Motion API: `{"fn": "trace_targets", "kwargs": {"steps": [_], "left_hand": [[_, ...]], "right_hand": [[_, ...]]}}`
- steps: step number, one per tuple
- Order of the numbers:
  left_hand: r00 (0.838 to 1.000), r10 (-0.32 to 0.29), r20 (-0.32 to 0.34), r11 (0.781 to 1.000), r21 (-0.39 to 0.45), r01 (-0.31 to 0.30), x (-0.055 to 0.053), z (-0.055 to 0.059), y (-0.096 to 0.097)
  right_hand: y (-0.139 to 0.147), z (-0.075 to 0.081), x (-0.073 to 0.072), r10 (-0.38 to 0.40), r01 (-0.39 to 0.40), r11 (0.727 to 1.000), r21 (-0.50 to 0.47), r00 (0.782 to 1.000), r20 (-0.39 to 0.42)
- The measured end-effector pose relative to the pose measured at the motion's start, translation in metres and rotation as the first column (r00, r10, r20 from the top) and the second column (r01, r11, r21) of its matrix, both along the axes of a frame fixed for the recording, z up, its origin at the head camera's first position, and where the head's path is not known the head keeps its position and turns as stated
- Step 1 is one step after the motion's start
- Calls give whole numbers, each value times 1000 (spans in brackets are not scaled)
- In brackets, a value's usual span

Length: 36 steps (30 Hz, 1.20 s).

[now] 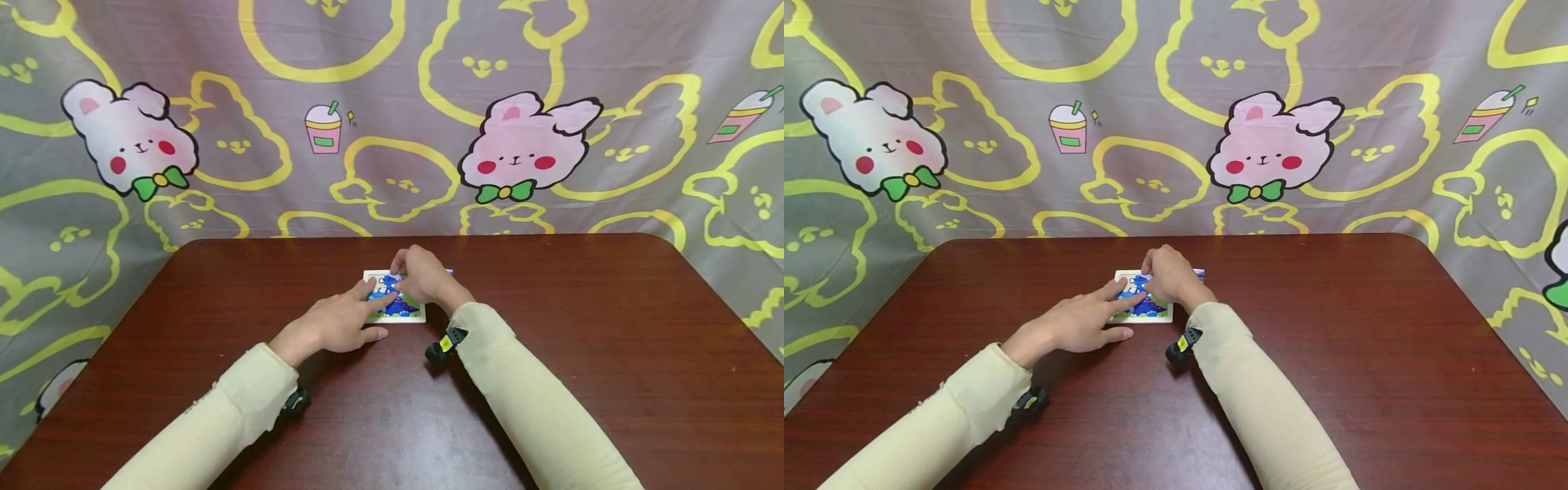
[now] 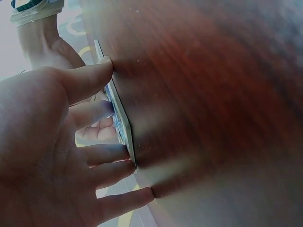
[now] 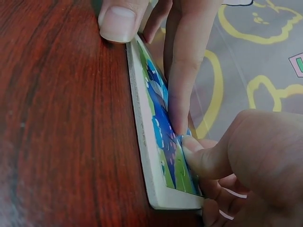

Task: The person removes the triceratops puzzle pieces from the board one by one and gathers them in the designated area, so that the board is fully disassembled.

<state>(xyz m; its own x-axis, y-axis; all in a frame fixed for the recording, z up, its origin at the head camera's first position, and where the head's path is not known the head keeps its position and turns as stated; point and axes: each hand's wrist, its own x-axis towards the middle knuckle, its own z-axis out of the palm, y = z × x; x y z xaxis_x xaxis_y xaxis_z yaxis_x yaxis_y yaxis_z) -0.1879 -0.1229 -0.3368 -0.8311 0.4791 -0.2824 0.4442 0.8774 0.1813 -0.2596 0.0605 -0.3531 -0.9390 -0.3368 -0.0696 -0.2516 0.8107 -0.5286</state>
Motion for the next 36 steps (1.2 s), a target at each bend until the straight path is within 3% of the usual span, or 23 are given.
{"fn": "trace_targets", "kwargs": {"steps": [20,36], "left_hand": [[1000,2,4,1000,10,-2,2,2,1],[1000,6,2,1000,2,-6,1,-1,1]], "right_hand": [[4,-9,3,-30,23,989,-144,999,-42],[5,-6,4,17,-19,996,-84,999,-32]]}}
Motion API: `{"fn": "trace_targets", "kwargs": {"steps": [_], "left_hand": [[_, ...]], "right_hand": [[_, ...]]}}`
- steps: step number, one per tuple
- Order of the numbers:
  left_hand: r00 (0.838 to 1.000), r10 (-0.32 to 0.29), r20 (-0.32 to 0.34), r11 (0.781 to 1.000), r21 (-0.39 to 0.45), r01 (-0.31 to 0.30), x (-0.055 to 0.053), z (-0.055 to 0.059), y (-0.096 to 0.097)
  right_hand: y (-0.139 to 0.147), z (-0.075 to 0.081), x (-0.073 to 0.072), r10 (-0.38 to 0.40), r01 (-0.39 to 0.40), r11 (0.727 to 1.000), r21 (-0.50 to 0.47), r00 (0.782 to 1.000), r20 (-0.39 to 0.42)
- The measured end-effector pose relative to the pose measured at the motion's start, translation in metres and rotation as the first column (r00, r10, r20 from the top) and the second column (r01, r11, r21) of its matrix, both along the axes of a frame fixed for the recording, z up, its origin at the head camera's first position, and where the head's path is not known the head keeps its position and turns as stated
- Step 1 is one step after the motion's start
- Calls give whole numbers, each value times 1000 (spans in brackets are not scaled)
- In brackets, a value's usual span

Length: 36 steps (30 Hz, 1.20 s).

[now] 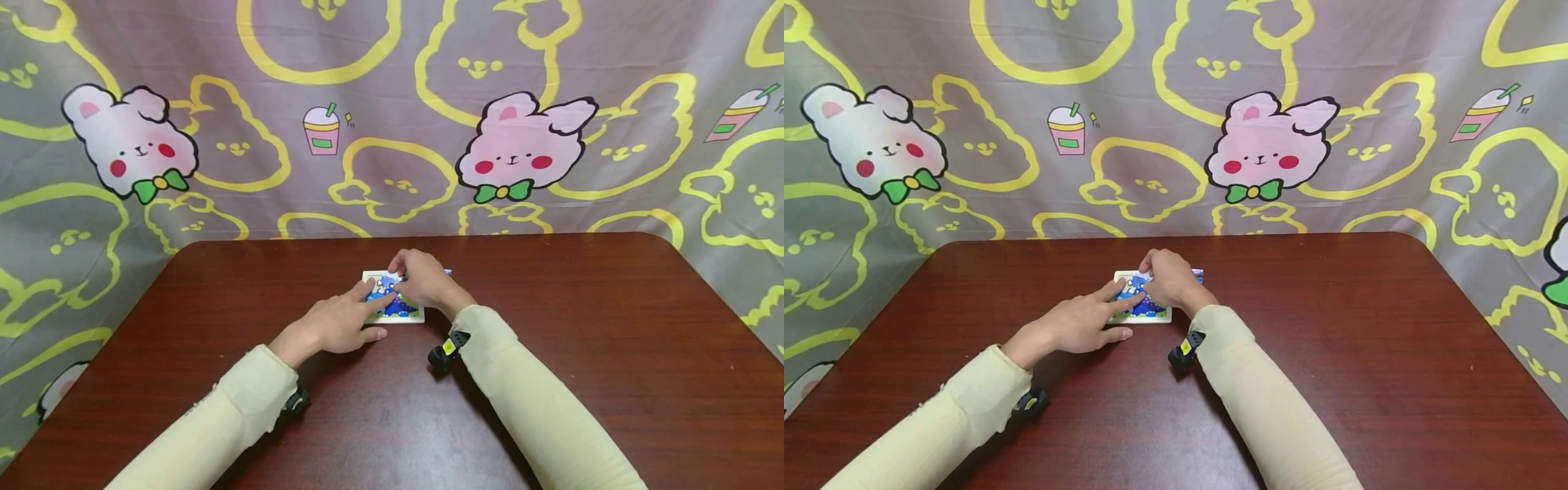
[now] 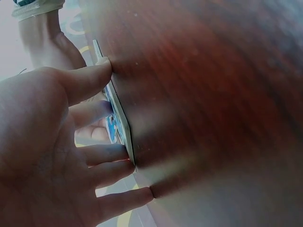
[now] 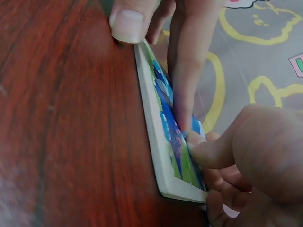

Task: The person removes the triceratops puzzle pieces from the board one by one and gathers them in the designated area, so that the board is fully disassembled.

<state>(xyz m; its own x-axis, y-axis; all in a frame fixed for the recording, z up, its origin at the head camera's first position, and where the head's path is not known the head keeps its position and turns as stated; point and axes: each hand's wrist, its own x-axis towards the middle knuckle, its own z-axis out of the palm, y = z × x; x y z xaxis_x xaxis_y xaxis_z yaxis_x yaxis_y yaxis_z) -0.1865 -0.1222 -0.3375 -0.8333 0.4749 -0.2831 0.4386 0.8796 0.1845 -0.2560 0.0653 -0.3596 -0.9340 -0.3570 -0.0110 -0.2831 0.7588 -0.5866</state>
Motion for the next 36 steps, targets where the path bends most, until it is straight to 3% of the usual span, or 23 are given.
{"fn": "trace_targets", "kwargs": {"steps": [11,19,36], "left_hand": [[1000,-2,-4,1000,-1,2,0,-1,0],[1000,-8,1,1000,0,8,0,1,0],[1000,-10,-9,1000,-13,10,-1,-1,1]], "right_hand": [[3,4,-1,20,-20,1000,14,999,40],[4,4,1,22,-23,1000,6,999,26],[6,3,3,-41,42,999,-32,998,52]]}}
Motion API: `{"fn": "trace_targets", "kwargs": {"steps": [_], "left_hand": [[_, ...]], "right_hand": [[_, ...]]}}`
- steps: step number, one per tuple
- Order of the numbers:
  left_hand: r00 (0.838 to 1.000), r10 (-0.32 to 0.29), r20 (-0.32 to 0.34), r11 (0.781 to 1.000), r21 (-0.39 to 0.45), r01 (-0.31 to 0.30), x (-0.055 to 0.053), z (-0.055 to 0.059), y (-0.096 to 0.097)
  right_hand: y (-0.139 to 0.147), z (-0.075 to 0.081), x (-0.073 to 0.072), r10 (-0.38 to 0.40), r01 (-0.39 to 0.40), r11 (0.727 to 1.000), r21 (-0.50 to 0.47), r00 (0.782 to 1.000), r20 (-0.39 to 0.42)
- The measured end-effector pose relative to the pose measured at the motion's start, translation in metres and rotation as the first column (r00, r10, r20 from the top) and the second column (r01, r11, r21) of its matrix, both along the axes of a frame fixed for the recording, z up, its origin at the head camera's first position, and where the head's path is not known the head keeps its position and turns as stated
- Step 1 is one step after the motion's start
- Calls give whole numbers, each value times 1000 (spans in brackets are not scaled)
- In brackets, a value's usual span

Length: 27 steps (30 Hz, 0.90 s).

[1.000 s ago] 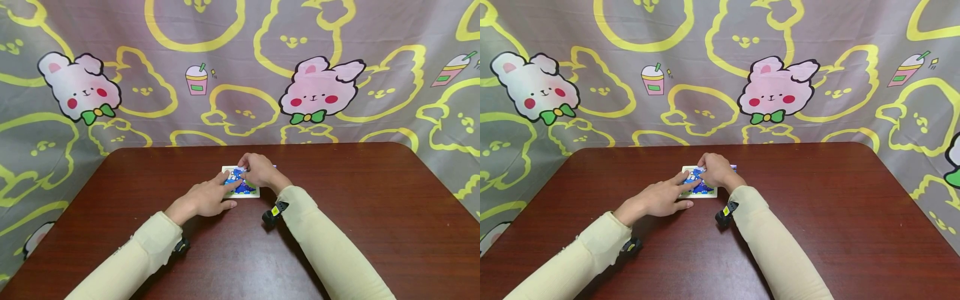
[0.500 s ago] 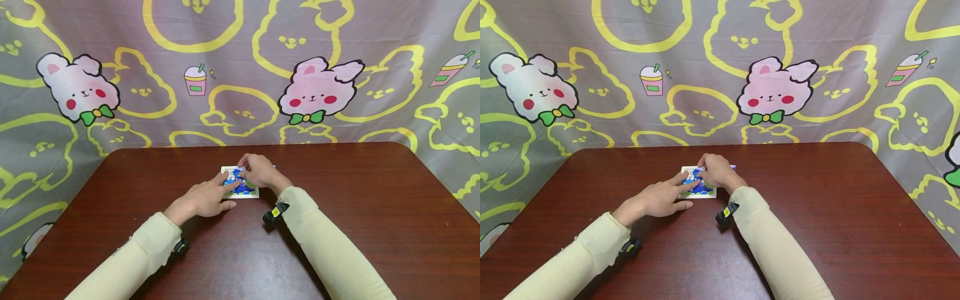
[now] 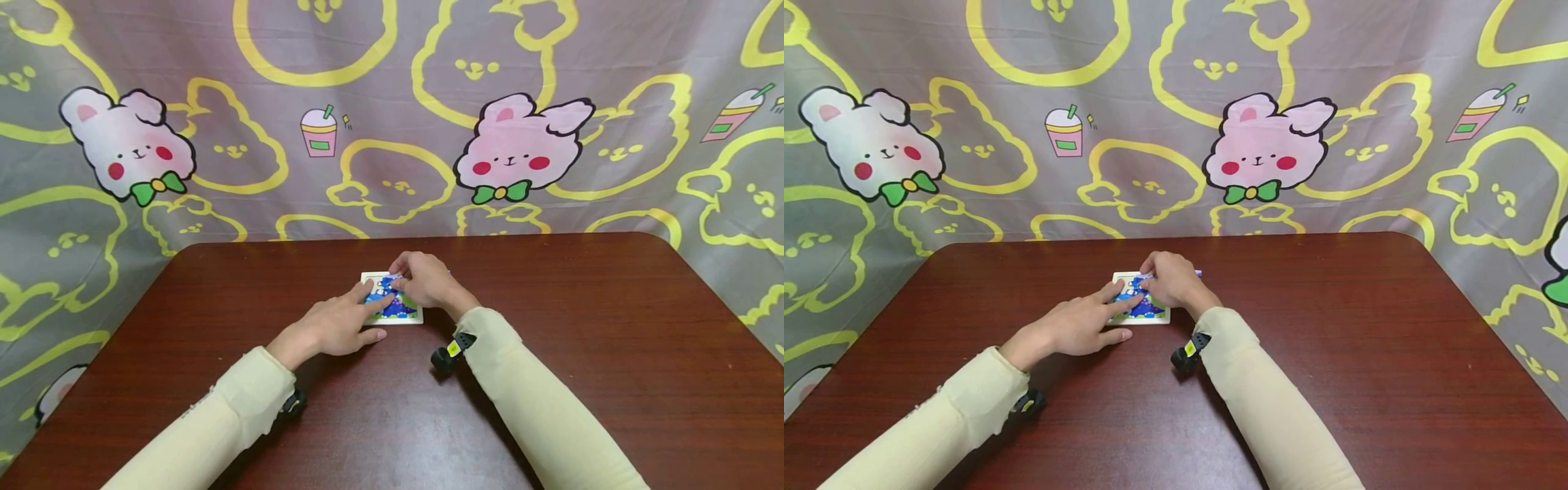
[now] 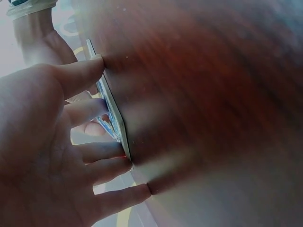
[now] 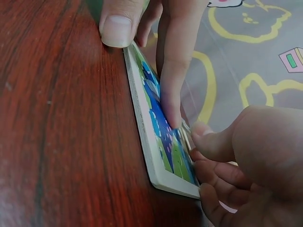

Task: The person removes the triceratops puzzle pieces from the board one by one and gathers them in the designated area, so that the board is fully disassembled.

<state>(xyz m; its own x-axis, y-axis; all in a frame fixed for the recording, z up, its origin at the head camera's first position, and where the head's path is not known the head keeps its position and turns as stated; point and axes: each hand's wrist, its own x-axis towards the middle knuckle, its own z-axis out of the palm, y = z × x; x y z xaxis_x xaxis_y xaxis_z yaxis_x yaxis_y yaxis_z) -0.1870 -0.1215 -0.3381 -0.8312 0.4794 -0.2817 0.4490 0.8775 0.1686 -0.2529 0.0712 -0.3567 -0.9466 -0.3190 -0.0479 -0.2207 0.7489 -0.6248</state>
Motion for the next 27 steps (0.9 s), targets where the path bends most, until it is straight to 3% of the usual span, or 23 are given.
{"fn": "trace_targets", "kwargs": {"steps": [9,16,27], "left_hand": [[1000,-6,-15,1000,3,6,1,-1,-2],[1000,-2,-18,1000,-4,2,2,-3,-2],[1000,-2,-11,1000,-9,2,2,-4,-2]], "right_hand": [[4,2,2,11,-11,1000,-16,1000,-5],[12,2,1,21,-22,991,-135,1000,-4],[34,9,0,-32,27,981,-190,999,-24]]}}
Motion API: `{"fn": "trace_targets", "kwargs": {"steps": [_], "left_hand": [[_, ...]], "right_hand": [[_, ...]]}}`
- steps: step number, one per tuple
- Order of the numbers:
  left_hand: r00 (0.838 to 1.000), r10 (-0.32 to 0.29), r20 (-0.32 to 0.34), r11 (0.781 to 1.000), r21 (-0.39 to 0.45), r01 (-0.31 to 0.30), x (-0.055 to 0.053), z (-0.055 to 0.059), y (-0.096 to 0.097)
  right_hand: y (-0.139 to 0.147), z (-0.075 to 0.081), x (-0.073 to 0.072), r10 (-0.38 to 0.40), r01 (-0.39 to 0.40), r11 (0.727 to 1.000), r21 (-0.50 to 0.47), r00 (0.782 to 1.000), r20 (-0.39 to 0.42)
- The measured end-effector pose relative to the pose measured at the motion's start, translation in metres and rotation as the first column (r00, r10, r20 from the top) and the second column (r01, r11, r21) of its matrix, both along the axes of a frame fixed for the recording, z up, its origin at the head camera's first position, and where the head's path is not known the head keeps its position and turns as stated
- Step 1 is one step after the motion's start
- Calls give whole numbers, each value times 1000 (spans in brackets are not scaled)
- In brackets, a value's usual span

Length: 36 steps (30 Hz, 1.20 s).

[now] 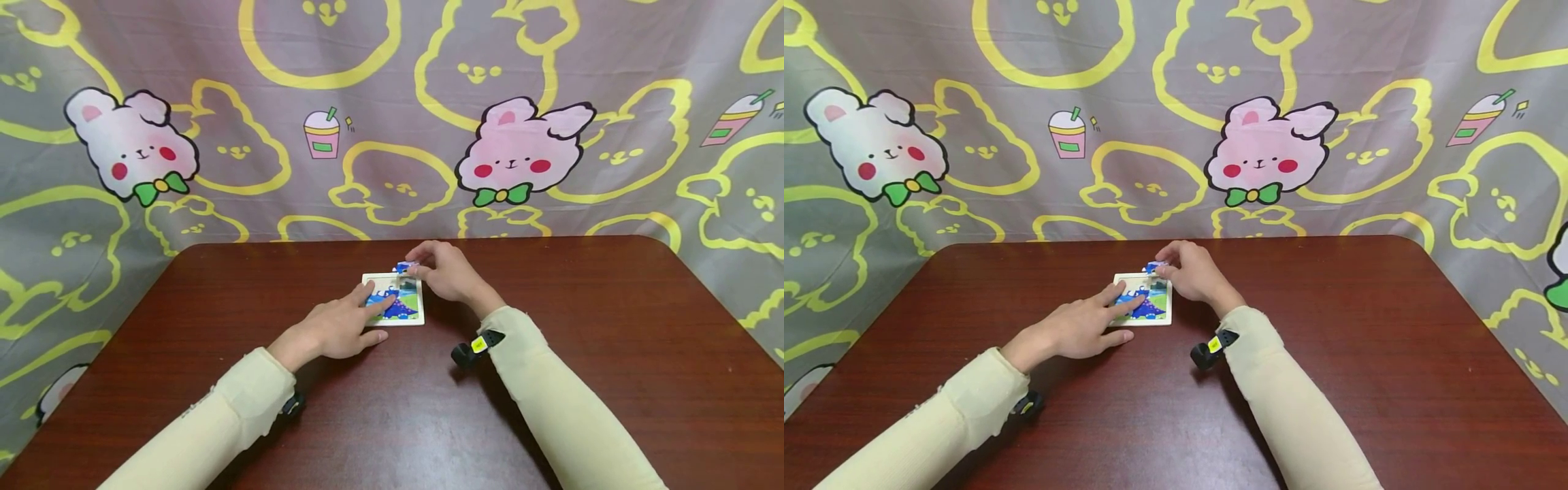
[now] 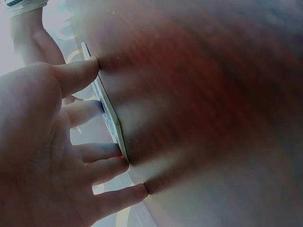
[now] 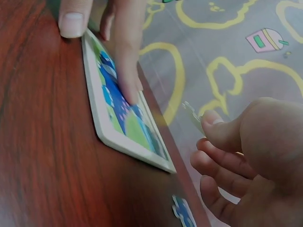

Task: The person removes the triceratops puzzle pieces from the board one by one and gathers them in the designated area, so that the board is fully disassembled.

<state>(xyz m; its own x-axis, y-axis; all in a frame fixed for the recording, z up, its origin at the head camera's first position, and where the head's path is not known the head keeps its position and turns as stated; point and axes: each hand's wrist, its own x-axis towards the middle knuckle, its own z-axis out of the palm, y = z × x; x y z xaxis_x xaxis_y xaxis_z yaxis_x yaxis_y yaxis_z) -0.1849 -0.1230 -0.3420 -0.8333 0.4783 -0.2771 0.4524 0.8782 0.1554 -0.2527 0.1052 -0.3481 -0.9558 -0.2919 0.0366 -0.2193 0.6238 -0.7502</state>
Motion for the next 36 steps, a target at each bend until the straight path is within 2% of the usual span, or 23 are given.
{"fn": "trace_targets", "kwargs": {"steps": [12,20,29,36], "left_hand": [[1000,13,-3,1000,-14,-13,1,-1,1],[1000,6,-15,1000,-6,-6,2,-1,1],[1000,2,-23,1000,-6,-2,2,-2,2],[1000,7,-25,1000,-6,-7,2,-1,1]], "right_hand": [[42,-2,-3,-63,63,998,21,998,4],[68,-4,1,-93,93,994,59,996,-1],[89,-11,8,-77,77,991,107,997,-8],[94,-14,7,-57,57,990,127,998,-2]]}}
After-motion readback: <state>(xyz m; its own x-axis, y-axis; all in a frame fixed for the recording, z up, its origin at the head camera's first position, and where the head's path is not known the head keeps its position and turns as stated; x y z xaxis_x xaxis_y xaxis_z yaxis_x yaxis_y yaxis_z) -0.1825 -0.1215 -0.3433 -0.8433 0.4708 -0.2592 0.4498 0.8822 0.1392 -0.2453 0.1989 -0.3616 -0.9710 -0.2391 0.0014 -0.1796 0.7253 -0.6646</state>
